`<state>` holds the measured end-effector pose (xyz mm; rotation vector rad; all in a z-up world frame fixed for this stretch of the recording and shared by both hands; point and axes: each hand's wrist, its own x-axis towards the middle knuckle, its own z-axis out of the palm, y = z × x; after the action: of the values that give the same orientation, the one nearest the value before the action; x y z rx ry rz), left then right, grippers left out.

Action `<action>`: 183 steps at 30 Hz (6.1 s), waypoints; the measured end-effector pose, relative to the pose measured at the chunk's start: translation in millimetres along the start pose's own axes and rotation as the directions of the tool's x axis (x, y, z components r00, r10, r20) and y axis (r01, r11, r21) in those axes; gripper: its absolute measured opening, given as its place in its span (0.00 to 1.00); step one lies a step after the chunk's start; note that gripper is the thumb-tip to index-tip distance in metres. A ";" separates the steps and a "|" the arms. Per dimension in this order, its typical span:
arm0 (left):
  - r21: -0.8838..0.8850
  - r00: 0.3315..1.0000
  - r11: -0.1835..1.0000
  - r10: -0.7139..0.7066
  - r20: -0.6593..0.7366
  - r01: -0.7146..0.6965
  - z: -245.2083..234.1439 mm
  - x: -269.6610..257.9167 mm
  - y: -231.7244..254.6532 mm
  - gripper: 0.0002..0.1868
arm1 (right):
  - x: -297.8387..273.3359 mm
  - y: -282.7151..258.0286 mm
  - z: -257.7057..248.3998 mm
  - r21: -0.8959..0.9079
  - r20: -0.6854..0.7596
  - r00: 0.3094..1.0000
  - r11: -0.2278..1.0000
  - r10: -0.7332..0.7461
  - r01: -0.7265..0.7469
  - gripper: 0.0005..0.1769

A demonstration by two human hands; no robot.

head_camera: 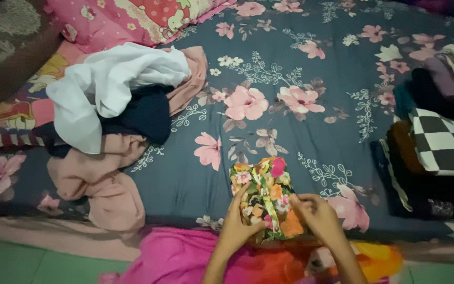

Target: The person folds a floral-patterned cloth into a small square and places it on a stack. Then they unfold a white shirt, smooth it out, and fold it neatly on the bed.

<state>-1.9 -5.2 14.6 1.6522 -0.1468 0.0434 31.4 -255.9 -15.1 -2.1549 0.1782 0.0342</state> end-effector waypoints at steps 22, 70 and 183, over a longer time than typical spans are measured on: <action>0.051 0.974 0.987 -0.140 -0.176 0.151 -17.2 47.0 -17.0 0.28 | 38.7 -39.1 44.6 0.756 0.427 0.900 0.512 0.086 -0.408 0.26; 0.459 0.953 0.836 -0.235 -0.194 0.300 -27.0 33.9 -64.8 0.21 | 20.6 -42.1 21.5 -0.187 0.079 0.997 0.982 0.004 0.011 0.34; -0.241 0.848 0.824 -0.530 -0.006 0.513 -46.9 -39.3 -113.0 0.09 | -22.3 -6.0 22.1 0.162 0.303 0.950 0.977 0.083 -0.137 0.17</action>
<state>-24.2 53.2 -97.6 1.4052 0.3532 -0.3229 11.2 -231.8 -20.4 -1.9286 0.1231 0.3882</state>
